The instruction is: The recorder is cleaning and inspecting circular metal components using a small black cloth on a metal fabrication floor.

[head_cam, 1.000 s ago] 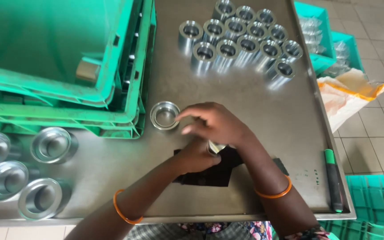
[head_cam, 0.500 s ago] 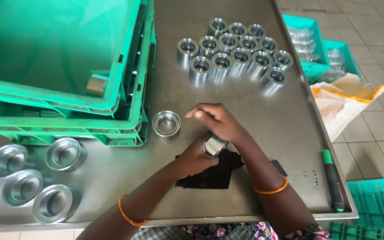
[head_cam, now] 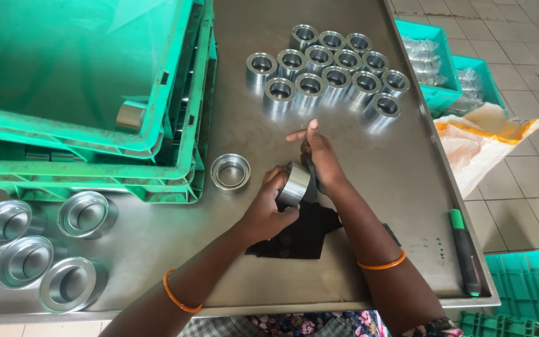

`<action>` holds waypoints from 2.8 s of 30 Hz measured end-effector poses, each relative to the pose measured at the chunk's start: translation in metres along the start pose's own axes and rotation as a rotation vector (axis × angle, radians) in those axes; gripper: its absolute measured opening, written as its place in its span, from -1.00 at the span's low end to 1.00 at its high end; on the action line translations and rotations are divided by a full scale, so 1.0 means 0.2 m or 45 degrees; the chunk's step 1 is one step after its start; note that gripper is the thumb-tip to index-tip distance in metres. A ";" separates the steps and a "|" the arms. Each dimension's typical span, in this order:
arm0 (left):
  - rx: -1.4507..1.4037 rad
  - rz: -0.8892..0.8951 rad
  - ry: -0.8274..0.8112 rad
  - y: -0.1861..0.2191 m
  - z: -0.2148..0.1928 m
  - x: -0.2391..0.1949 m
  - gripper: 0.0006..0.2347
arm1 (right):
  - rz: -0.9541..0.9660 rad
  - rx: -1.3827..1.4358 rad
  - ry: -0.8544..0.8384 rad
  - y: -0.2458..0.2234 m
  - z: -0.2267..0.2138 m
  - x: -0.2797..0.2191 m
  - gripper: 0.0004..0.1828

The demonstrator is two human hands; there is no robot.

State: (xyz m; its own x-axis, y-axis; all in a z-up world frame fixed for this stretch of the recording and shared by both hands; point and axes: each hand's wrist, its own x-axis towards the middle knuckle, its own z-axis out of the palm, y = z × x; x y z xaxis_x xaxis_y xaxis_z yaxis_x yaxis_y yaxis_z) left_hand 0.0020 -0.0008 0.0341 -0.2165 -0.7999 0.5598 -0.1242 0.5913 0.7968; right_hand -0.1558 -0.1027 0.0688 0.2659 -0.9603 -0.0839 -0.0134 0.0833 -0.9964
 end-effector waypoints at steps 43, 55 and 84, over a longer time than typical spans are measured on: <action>-0.169 -0.079 -0.038 -0.10 -0.02 -0.05 -0.53 | -0.248 -1.140 0.287 -0.12 0.23 -0.20 -0.15; -0.190 -0.082 -0.073 0.07 -0.03 0.03 -0.51 | -0.226 -1.262 0.147 0.01 -0.13 -0.07 -0.52; -0.035 0.098 0.014 0.29 -0.32 0.06 -0.72 | -0.463 -0.185 -0.318 -0.14 0.15 -0.24 -0.61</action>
State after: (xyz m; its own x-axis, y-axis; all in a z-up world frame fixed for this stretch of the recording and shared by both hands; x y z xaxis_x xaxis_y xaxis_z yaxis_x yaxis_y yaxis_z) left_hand 0.0534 0.0171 0.1008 -0.2138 -0.7535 0.6217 -0.0812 0.6479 0.7574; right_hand -0.1403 -0.0509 0.1008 0.5020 -0.8253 0.2585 -0.0064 -0.3024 -0.9532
